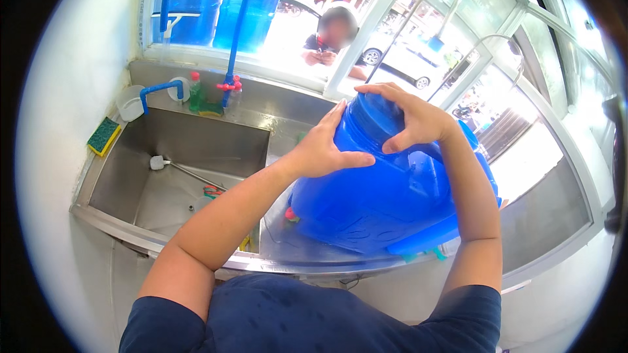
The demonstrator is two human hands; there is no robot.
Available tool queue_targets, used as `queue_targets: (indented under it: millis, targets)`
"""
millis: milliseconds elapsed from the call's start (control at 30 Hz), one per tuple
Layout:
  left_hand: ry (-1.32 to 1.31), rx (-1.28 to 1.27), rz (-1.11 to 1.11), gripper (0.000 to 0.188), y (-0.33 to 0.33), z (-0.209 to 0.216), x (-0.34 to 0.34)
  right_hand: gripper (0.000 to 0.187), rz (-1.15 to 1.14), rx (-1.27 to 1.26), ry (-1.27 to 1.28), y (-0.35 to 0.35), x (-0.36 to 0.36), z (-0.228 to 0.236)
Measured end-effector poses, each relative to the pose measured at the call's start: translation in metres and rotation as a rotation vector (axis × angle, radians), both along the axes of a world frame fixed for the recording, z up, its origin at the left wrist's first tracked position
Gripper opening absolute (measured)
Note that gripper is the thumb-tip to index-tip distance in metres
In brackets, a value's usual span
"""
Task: The person assembles two blue plastic water containers by screwing on caps, wiping the surfaces with a cloth, attaching green spigots, and using a heat gun to warm the threaded necks. The containers are placed on a stainless steel counter next to a sink.
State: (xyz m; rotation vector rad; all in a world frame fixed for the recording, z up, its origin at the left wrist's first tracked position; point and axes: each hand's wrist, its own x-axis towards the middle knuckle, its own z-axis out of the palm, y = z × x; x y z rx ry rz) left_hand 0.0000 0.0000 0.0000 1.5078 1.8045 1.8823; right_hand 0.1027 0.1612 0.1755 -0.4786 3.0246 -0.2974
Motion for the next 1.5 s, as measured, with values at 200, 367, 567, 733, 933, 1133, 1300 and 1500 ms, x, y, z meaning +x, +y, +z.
queue_targets:
  millis: [200,367,567,733,933,1133,1300,1500]
  targets:
    - [-0.121,0.011,-0.089,0.130,0.001,0.000,0.001,0.095,-0.548,0.268,0.196,-0.010,0.002,-0.011]
    - [-0.097,-0.005,-0.072,0.132,-0.007,0.004,0.002,0.081,-0.561,0.106,0.186,0.000,-0.002,-0.002]
    - [0.275,-0.032,0.094,0.136,0.001,0.054,-0.014,0.059,-0.462,0.066,0.459,0.010,-0.023,-0.030]
    - [0.281,-0.134,-0.071,0.123,0.013,0.085,-0.017,0.037,-0.443,-0.190,0.754,0.033,-0.032,-0.047]
    - [0.274,-0.148,0.447,0.124,0.012,0.069,0.047,0.036,-0.615,-0.060,0.710,0.030,-0.041,-0.042]
    - [0.103,-0.082,0.008,0.137,-0.008,0.083,-0.014,0.044,-0.607,-0.320,0.444,0.045,-0.027,-0.026]
    - [0.259,-0.284,-0.019,0.125,0.010,0.099,-0.004,0.049,-0.588,-0.290,0.443,0.040,-0.028,-0.032]
    - [0.334,-0.066,0.272,0.120,-0.016,0.078,0.033,0.043,-0.467,-0.203,0.365,0.036,-0.019,-0.022]
